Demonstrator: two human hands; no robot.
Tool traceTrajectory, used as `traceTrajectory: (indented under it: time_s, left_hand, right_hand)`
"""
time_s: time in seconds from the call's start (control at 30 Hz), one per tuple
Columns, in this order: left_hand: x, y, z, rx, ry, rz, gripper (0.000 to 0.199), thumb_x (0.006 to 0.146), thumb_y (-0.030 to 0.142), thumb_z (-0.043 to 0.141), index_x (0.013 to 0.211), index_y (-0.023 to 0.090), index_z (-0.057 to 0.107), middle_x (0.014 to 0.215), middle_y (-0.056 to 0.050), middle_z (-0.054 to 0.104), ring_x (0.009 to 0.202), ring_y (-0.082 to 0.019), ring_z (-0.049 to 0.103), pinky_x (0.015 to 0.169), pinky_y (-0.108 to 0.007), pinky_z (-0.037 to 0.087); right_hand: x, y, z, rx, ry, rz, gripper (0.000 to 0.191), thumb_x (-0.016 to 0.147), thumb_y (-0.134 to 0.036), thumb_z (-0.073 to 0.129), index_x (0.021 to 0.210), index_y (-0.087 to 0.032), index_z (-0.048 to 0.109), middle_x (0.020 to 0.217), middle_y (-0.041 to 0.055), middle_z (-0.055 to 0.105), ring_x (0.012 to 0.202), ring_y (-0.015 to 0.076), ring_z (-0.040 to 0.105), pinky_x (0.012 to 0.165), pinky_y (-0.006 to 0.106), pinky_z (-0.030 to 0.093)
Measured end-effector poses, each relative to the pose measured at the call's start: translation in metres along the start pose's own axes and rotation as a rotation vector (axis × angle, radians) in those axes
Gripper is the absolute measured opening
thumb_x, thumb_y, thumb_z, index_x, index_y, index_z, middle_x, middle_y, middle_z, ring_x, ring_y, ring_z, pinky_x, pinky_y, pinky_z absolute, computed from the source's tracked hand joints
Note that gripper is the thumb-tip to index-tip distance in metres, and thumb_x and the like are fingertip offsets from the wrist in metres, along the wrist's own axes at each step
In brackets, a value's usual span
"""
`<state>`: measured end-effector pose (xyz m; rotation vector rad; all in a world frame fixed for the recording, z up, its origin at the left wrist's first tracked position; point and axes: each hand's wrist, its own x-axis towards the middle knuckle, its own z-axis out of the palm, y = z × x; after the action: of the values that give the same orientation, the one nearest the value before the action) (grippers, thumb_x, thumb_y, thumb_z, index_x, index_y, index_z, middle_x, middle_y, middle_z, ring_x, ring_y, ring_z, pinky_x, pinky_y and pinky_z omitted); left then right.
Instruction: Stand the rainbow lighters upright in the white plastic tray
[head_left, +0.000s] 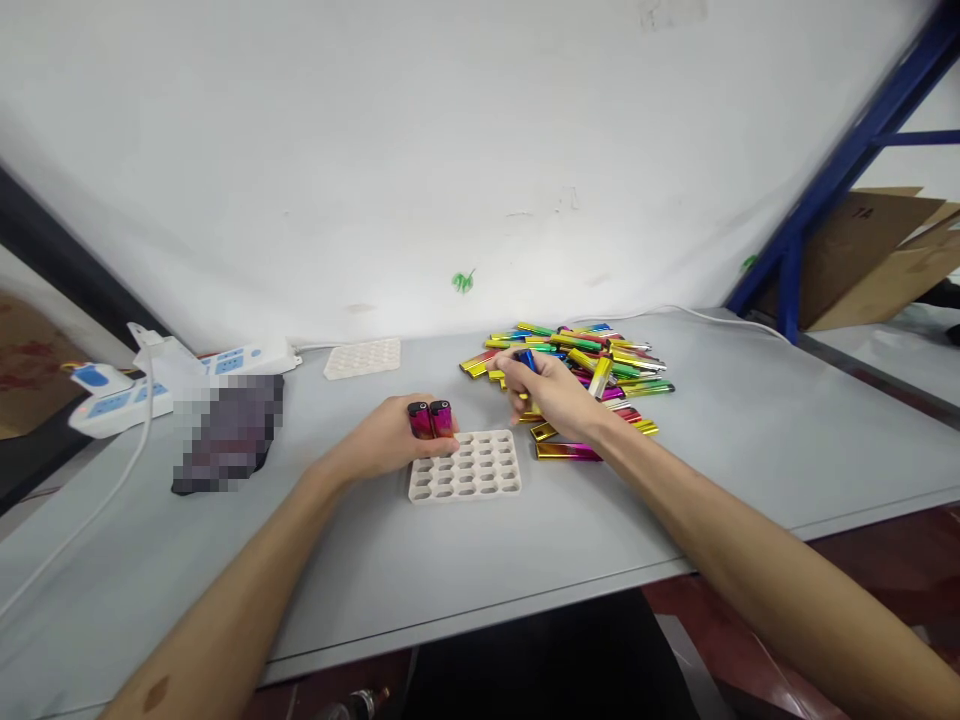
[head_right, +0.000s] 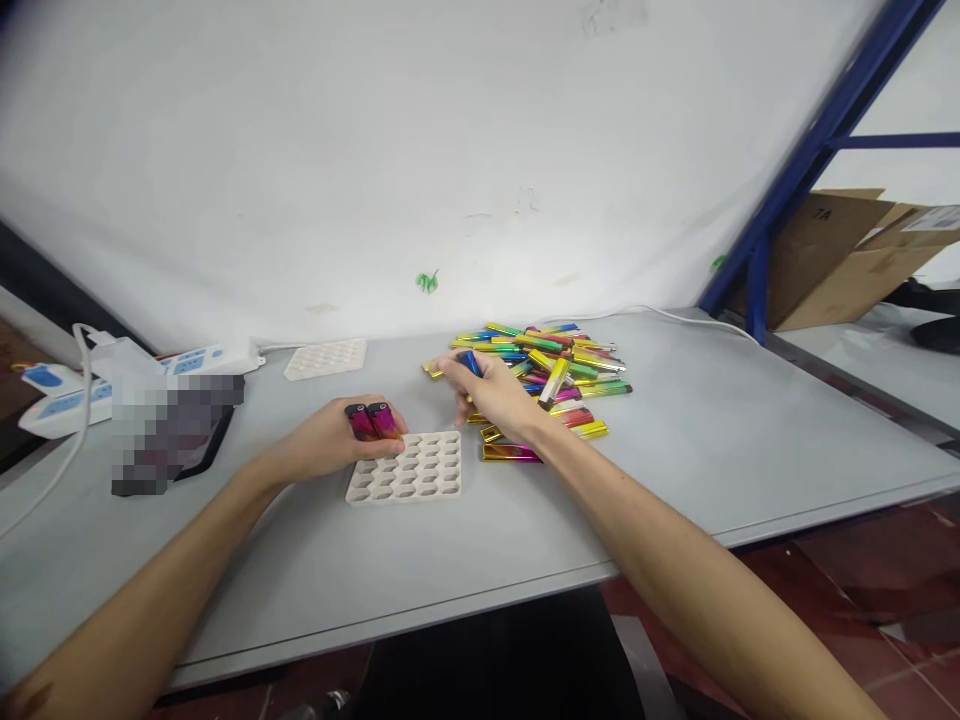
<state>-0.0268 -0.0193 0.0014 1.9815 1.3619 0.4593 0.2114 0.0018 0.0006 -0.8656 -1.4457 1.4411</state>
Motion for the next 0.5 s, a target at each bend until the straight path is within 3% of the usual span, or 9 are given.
traceTrajectory:
  time_s: [0.07, 0.13, 0.33, 0.4, 0.5]
  left_hand:
    - [0.0006, -0.0009, 0.0001, -0.001, 0.002, -0.003, 0.034, 0.073, 0.051, 0.073, 0.091, 0.023, 0.067, 0.083, 0.002, 0.070, 0.077, -0.018, 0.062, 0.066, -0.029, 0.047]
    - [0.0011, -0.0017, 0.0000, -0.003, 0.003, -0.003, 0.035, 0.072, 0.052, 0.074, 0.091, 0.023, 0.067, 0.083, 0.002, 0.070, 0.076, -0.018, 0.062, 0.066, -0.029, 0.048]
    - [0.0013, -0.0016, -0.0002, -0.020, -0.011, 0.016, 0.034, 0.072, 0.050, 0.074, 0.090, 0.023, 0.067, 0.084, 0.001, 0.071, 0.077, -0.018, 0.063, 0.068, -0.030, 0.049]
    - [0.0012, -0.0010, 0.0000, -0.026, -0.008, 0.010, 0.032, 0.072, 0.049, 0.074, 0.090, 0.023, 0.068, 0.084, 0.002, 0.071, 0.076, -0.018, 0.063, 0.068, -0.029, 0.049]
    - [0.0010, 0.0000, 0.0003, -0.022, 0.000, 0.012, 0.033, 0.071, 0.049, 0.075, 0.090, 0.022, 0.068, 0.083, 0.001, 0.072, 0.076, -0.018, 0.064, 0.067, -0.029, 0.049]
  right_hand:
    - [-0.0004, -0.0023, -0.0001, 0.025, -0.004, 0.065, 0.033, 0.085, -0.054, 0.064, 0.093, -0.022, 0.062, 0.060, -0.0089, 0.029, 0.044, 0.0062, 0.025, 0.038, 0.019, 0.028]
    - [-0.0004, -0.0046, -0.0002, 0.059, -0.015, 0.144, 0.035, 0.088, -0.056, 0.058, 0.092, -0.021, 0.062, 0.063, -0.0078, 0.028, 0.044, 0.0057, 0.021, 0.037, 0.018, 0.018]
    - [-0.0038, -0.0076, 0.0037, 0.072, -0.037, 0.061, 0.037, 0.088, -0.059, 0.057, 0.092, -0.023, 0.052, 0.070, -0.0029, 0.054, 0.055, 0.0126, 0.052, 0.043, 0.023, 0.041]
    - [-0.0059, -0.0066, 0.0058, 0.048, -0.065, 0.038, 0.039, 0.085, -0.063, 0.060, 0.093, -0.026, 0.047, 0.063, -0.0070, 0.051, 0.048, 0.0118, 0.050, 0.041, 0.023, 0.038]
    - [-0.0073, -0.0046, 0.0087, 0.032, -0.050, 0.045, 0.043, 0.084, -0.066, 0.060, 0.087, -0.025, 0.050, 0.054, -0.0099, 0.037, 0.039, 0.0071, 0.030, 0.037, 0.020, 0.023]
